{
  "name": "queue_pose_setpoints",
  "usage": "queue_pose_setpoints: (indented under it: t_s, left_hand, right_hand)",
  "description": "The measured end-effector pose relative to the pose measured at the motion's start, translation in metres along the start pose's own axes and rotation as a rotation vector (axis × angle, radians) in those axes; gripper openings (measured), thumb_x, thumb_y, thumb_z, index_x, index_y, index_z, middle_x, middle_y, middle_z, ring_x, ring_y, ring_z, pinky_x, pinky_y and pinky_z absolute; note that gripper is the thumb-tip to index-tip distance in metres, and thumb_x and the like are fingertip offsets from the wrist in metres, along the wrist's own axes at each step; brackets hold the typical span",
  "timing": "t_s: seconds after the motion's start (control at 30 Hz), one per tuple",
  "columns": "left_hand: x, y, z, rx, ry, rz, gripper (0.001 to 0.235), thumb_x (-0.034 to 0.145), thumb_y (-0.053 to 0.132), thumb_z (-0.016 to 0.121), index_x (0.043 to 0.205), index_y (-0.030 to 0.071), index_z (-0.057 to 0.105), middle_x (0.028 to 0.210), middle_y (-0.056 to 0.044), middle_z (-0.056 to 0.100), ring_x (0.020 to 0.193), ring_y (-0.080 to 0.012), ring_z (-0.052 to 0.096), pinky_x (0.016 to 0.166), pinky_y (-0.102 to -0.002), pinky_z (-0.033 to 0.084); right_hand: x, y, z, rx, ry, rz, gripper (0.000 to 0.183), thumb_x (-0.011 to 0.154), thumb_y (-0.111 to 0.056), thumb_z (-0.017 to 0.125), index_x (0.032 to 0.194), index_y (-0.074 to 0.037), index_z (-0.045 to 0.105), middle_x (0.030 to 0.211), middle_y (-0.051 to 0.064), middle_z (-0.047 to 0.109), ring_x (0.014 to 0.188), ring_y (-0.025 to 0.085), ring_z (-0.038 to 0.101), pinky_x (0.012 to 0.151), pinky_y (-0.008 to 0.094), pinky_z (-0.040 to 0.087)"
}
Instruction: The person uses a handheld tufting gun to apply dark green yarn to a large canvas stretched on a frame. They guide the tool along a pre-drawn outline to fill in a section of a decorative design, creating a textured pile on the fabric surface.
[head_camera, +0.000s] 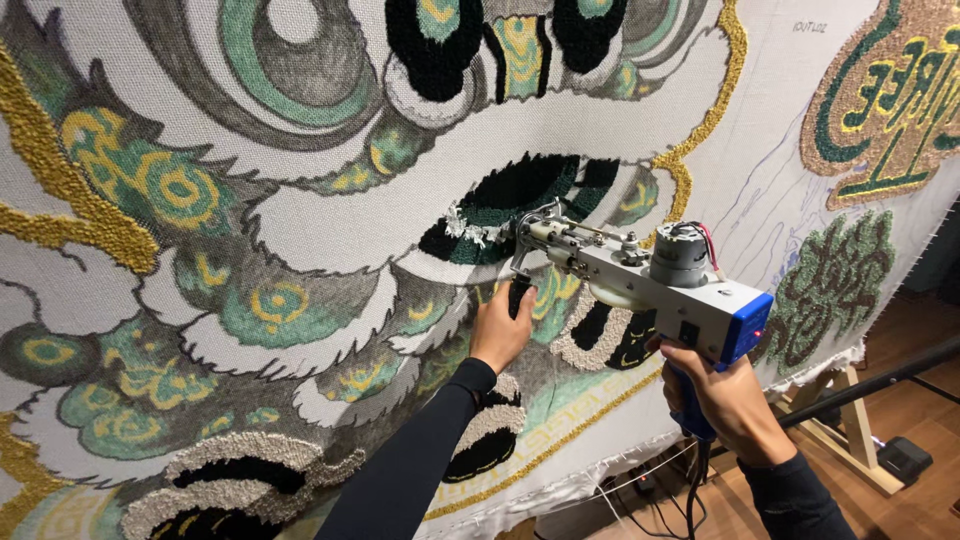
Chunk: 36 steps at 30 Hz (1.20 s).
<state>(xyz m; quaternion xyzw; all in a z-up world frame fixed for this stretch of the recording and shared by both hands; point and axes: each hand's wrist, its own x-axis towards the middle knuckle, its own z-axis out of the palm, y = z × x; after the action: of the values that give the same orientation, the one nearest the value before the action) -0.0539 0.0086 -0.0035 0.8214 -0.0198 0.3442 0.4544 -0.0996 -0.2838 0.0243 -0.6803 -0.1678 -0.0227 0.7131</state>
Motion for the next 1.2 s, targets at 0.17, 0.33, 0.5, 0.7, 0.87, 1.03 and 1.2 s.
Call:
queue_pose_setpoints:
  t_s: [0.17,0.33,0.5,0.7,0.87,1.03,1.2]
  left_hand:
    - [0.002,-0.005,0.004,-0.043,-0.004,0.033,0.037,0.101,0.042,0.055,0.106,0.007,0.066,0.073,-0.013,0.071,0.062,-0.0277,0.072,0.057,-0.042,0.053]
    - [0.003,-0.014,0.017,-0.09,-0.032,0.056,0.036,0.1,0.041,0.057,0.107,0.008,0.065,0.077,-0.008,0.073,0.064,-0.0204,0.074,0.059,-0.036,0.057]
    - [0.01,-0.001,0.041,-0.315,-0.212,-0.26,0.05,0.094,0.046,0.073,0.116,0.002,0.059,0.099,-0.01,0.07,0.068,-0.018,0.075,0.055,-0.031,0.059]
    - [0.006,0.021,0.071,-0.671,-0.396,-0.208,0.054,0.092,0.043,0.066,0.137,0.014,0.062,0.126,-0.005,0.071,0.067,-0.0129,0.073,0.053,-0.027,0.056]
    - [-0.013,0.037,0.075,-0.628,-0.457,-0.324,0.044,0.1,0.042,0.058,0.128,0.011,0.071,0.117,-0.01,0.077,0.06,-0.0144,0.069,0.046,-0.026,0.047]
    - [-0.017,0.046,0.08,-0.523,-0.446,-0.324,0.039,0.096,0.038,0.063,0.118,0.008,0.076,0.109,-0.008,0.078,0.062,-0.0148,0.072,0.046,-0.028,0.046]
    - [-0.021,0.042,0.082,-0.49,-0.449,-0.356,0.042,0.097,0.038,0.068,0.12,0.004,0.075,0.103,-0.007,0.078,0.064,-0.0143,0.073,0.047,-0.028,0.047]
  right_hand:
    - [-0.001,-0.003,-0.001,-0.044,0.008,0.036,0.021,0.092,-0.019,0.067,0.091,0.001,0.061,0.064,0.006,0.056,0.05,0.017,0.054,0.047,0.034,0.045]
    - [-0.001,-0.004,-0.011,-0.06,-0.005,0.024,0.022,0.091,-0.023,0.067,0.096,-0.001,0.067,0.066,0.005,0.054,0.051,0.016,0.052,0.047,0.033,0.044]
    - [0.0,-0.01,-0.034,0.104,-0.058,0.109,0.026,0.088,-0.026,0.068,0.095,-0.001,0.062,0.065,0.004,0.052,0.05,0.016,0.05,0.046,0.033,0.041]
    - [-0.003,-0.01,-0.079,0.132,-0.128,0.164,0.051,0.085,-0.04,0.055,0.117,-0.004,0.071,0.059,0.004,0.046,0.048,0.017,0.046,0.045,0.033,0.041]
    - [-0.004,0.015,-0.123,0.277,-0.222,0.188,0.061,0.09,-0.045,0.054,0.122,0.006,0.062,0.061,0.005,0.046,0.051,0.018,0.048,0.047,0.035,0.043]
    - [-0.014,0.016,-0.132,0.268,-0.172,0.094,0.071,0.087,-0.047,0.055,0.128,0.011,0.06,0.062,0.004,0.047,0.049,0.017,0.048,0.047,0.034,0.044]
    - [-0.017,0.011,-0.129,0.281,-0.239,0.027,0.076,0.087,-0.046,0.057,0.133,0.014,0.062,0.06,0.003,0.047,0.046,0.015,0.048,0.046,0.033,0.044]
